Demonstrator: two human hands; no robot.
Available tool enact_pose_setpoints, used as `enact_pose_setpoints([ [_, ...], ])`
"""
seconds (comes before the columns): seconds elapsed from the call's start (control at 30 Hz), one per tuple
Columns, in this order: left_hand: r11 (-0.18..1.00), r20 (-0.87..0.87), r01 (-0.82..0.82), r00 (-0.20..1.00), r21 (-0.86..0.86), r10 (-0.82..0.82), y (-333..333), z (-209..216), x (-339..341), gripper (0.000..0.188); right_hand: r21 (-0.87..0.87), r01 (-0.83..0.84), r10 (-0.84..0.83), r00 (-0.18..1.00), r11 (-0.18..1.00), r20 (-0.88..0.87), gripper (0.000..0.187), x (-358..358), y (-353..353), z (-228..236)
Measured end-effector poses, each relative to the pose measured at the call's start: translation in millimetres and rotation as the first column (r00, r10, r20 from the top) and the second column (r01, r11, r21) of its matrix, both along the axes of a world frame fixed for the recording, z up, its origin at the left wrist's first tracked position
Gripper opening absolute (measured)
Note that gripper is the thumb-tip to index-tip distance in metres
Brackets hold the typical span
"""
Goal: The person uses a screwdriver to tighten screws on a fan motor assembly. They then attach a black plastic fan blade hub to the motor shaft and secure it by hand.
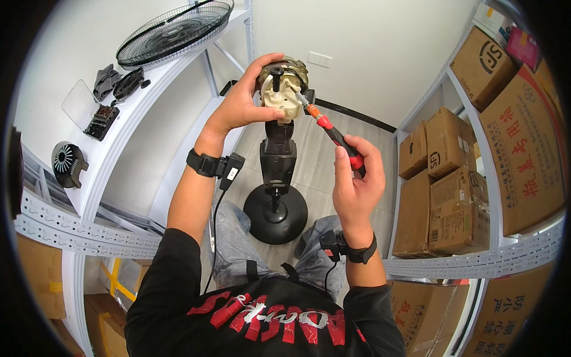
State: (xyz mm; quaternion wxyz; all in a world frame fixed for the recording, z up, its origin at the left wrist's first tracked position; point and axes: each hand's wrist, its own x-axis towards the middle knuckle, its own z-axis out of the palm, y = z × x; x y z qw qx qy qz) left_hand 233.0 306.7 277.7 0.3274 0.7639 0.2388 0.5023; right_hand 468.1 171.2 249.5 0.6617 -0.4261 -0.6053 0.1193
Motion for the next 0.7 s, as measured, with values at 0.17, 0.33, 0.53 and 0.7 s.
enact_pose_setpoints([
  [0.17,1.000,0.012,0.001,1.000,-0.024,-0.001,-2,1,1,0.101,-0.012,0.015,-0.014,0.999,1.000,0.031,0.020,0,1,-2],
  [0.33,1.000,0.007,-0.002,1.000,-0.004,0.002,-1,0,0,0.100,-0.038,0.007,-0.008,1.000,0.999,-0.009,0.019,-4,0,0],
  [0.53,1.000,0.020,-0.008,1.000,0.010,0.008,-3,0,1,0.099,0.025,0.088,-0.090,0.992,0.996,0.086,0.020,-10,1,5],
  [0.7,1.000,0.030,-0.006,1.000,0.002,0.006,-3,-2,0,0.099,-0.190,0.041,-0.031,0.998,0.981,0.052,0.019,-10,-6,12],
])
